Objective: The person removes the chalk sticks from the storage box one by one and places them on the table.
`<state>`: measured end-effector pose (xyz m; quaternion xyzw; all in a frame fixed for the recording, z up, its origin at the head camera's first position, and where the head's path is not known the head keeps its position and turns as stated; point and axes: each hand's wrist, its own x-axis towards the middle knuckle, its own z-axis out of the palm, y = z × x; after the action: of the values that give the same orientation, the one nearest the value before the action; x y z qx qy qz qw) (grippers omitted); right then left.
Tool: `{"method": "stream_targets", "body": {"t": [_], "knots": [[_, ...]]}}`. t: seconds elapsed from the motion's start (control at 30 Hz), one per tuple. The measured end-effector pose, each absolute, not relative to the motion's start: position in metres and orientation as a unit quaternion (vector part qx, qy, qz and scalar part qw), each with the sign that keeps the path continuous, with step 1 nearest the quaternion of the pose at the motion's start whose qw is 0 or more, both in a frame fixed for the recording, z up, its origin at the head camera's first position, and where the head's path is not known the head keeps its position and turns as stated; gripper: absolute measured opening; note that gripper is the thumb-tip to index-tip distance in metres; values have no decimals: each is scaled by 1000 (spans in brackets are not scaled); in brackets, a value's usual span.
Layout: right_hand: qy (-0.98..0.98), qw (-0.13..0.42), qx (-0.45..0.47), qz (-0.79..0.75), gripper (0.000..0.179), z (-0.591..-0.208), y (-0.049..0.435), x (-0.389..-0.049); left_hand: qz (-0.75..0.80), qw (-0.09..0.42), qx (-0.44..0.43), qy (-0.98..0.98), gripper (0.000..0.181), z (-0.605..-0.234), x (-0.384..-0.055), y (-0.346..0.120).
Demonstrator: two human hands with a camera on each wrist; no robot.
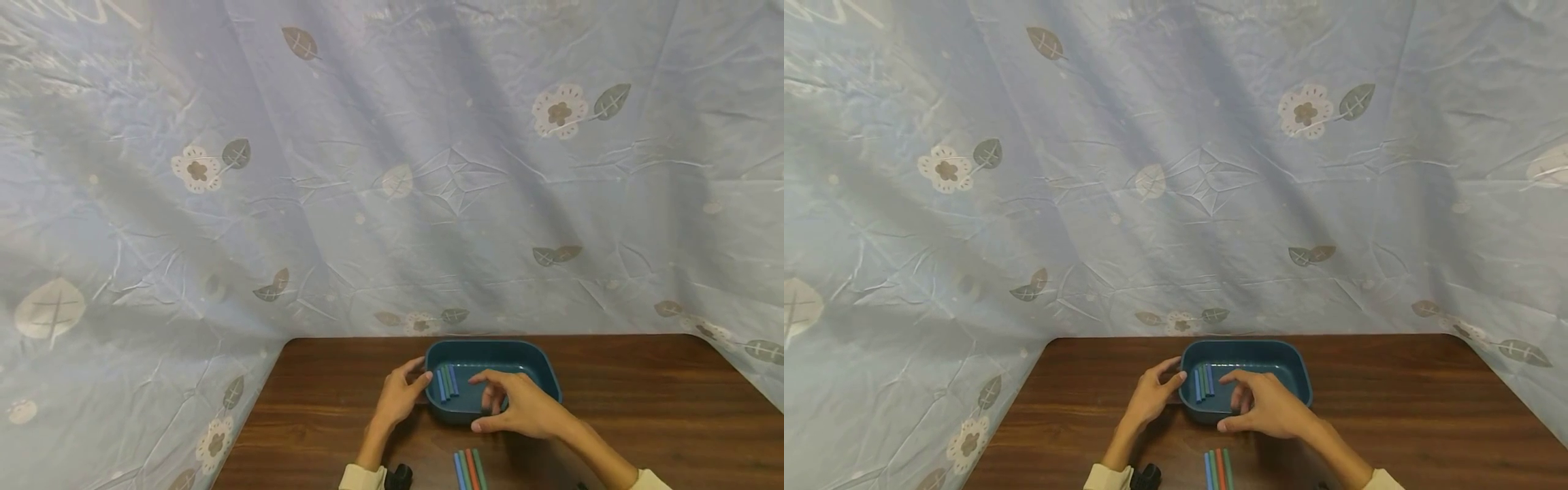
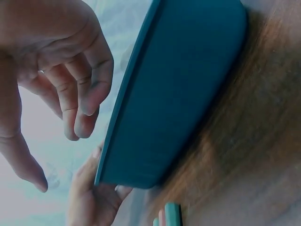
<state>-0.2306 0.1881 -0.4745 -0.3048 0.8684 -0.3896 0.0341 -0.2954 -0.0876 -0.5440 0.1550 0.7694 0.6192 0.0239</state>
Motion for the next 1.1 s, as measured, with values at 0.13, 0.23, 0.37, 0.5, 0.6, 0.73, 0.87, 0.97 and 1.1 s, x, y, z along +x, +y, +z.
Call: {"method": "stream_targets", "body": {"t": [0.13,0.23,0.37,0.5,0.6,0.73,0.87,0.97,1.1], "knots": [[874,32,-295,-386,73,-475,186,-242,616,21,155,772,50,-545,-296,-88],[876,33,-290,-384,73,-476,184,-252,608,16,156,778,50,-545,-296,-89],[877,35,-284,-385,72,-481,182,-263,600,11,155,785,50,-545,-296,-89],[882,33,-277,-380,74,-486,181,-273,605,14,154,781,50,-544,-295,-89],[888,34,-268,-374,73,-491,180,-280,614,19,154,774,51,-543,-294,-89],[891,47,-256,-373,72,-499,179,-288,607,15,155,779,50,-543,-293,-88],[889,58,-253,-377,73,-507,177,-296,581,0,154,799,48,-544,-293,-88],[887,61,-258,-377,75,-511,176,-302,568,-8,152,809,47,-543,-294,-88],[884,64,-267,-379,77,-515,173,-310,568,-10,151,809,47,-542,-294,-88]]}}
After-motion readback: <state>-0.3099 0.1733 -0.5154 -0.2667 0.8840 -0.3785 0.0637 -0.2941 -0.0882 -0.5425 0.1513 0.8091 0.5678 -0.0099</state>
